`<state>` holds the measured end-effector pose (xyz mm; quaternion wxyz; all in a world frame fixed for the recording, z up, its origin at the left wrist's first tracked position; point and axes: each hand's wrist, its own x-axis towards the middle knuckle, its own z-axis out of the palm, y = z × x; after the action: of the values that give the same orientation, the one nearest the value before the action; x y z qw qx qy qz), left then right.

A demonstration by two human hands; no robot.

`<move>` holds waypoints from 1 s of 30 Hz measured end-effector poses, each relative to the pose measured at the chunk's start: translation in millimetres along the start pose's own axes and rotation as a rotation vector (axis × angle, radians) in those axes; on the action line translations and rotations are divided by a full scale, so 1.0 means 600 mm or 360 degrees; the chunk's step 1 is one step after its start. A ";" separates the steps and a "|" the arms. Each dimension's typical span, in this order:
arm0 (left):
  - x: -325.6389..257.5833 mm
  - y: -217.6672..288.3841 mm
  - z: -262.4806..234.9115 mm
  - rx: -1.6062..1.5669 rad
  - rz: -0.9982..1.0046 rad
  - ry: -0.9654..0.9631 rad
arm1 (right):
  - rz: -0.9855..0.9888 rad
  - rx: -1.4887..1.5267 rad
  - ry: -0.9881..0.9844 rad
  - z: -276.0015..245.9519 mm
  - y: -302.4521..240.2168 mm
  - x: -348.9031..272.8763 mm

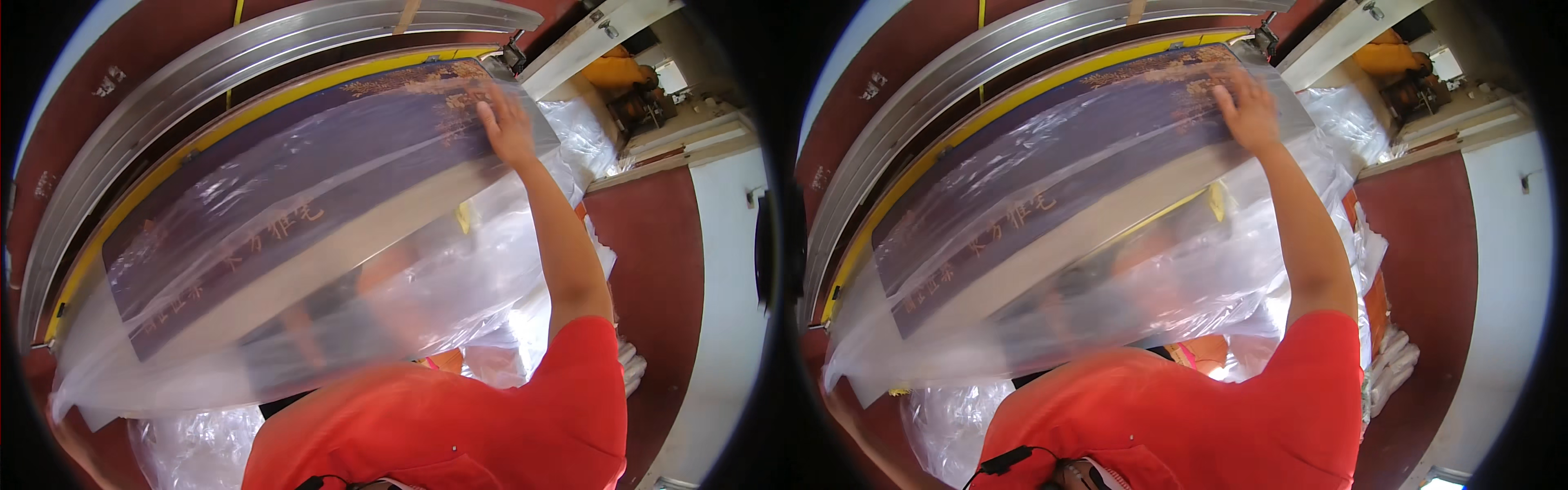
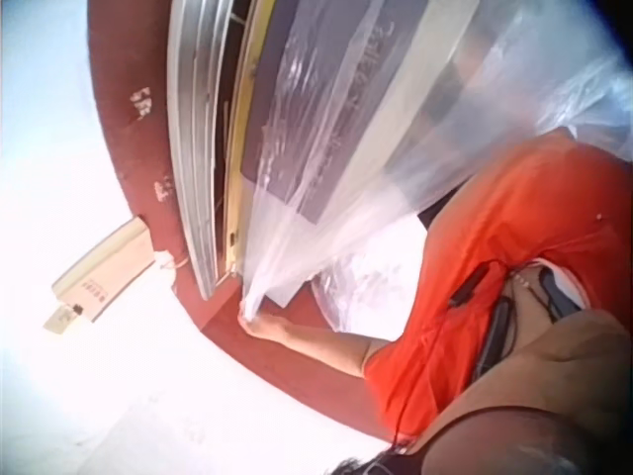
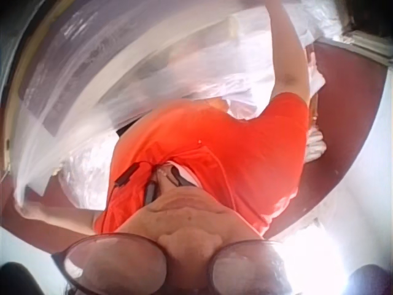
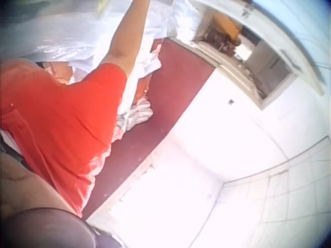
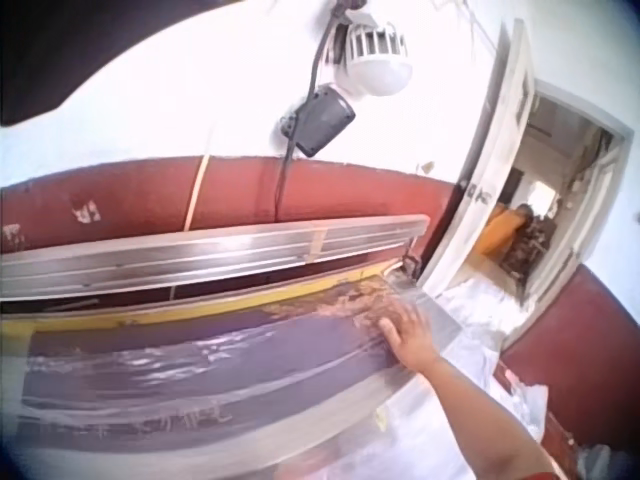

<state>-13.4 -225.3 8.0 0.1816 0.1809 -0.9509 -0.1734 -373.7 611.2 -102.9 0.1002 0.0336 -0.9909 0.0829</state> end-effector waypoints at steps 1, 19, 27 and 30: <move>0.003 0.052 0.053 -0.0789 -0.0173 -0.0019 | 0.0271 -0.0158 0.0121 -0.008 0.011 -0.005; 0.037 -0.003 0.195 0.0935 0.0449 0.0168 | -0.0628 -0.0183 0.0084 0.016 -0.112 0.005; -0.029 0.016 0.228 0.0882 -0.0290 -0.0224 | -0.0131 -0.0314 -0.0366 -0.033 0.094 0.023; 0.021 0.010 0.219 0.0873 -0.0449 -0.0240 | 0.0068 -0.0732 -0.0367 -0.023 0.077 0.092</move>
<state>-79.8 -190.3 -101.1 0.0292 0.3397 -0.9386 0.0530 -428.8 656.3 -85.6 -0.0102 -0.0018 -0.9891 -0.1470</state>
